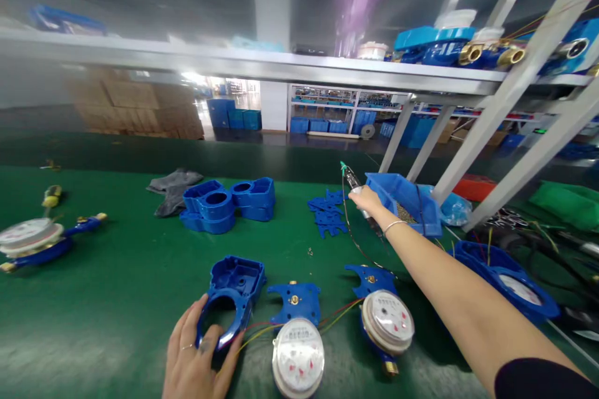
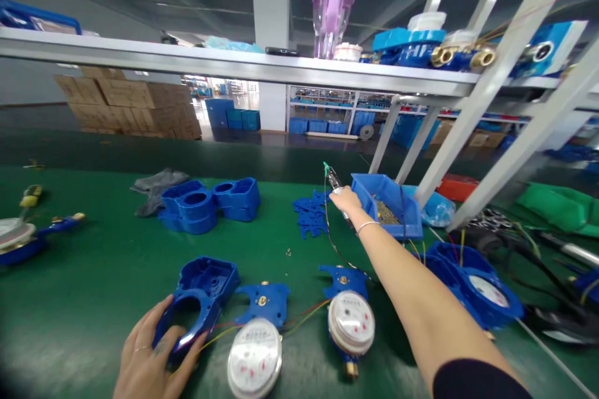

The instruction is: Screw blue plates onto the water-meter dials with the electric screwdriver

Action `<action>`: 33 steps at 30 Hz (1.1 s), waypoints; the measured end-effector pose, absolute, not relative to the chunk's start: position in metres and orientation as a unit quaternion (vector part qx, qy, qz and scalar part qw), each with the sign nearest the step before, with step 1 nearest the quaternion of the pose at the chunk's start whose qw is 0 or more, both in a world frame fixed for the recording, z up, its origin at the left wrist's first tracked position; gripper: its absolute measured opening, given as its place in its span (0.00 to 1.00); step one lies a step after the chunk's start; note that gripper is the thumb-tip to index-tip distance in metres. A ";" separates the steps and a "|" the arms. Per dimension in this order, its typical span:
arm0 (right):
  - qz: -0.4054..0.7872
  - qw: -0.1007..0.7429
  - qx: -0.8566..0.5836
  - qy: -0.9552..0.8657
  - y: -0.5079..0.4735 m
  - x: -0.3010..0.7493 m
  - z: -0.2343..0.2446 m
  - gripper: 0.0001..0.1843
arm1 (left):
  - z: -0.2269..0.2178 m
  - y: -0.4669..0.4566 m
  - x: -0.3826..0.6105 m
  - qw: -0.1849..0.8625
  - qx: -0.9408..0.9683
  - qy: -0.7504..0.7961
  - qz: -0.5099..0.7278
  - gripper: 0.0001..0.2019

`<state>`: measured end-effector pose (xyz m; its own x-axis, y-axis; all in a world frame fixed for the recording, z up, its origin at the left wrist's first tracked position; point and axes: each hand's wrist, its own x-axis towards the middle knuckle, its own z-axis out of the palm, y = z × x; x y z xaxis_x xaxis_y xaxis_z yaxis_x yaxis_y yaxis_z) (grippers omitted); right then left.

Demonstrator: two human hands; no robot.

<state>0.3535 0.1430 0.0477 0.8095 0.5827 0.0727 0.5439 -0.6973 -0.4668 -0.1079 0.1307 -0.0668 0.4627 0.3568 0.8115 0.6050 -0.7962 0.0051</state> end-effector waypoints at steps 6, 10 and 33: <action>0.043 0.111 -0.946 -0.301 0.150 0.357 0.006 0.22 | -0.075 0.130 -0.109 0.100 -0.839 -0.308 -0.437 0.11; 0.039 0.053 -0.950 -0.305 0.143 0.353 -0.007 0.22 | -0.074 0.129 -0.108 0.081 -0.840 -0.325 -0.427 0.10; 0.026 0.557 -0.643 -0.525 -0.064 0.151 0.040 0.11 | -0.078 0.128 -0.112 0.023 -0.832 -0.329 -0.446 0.12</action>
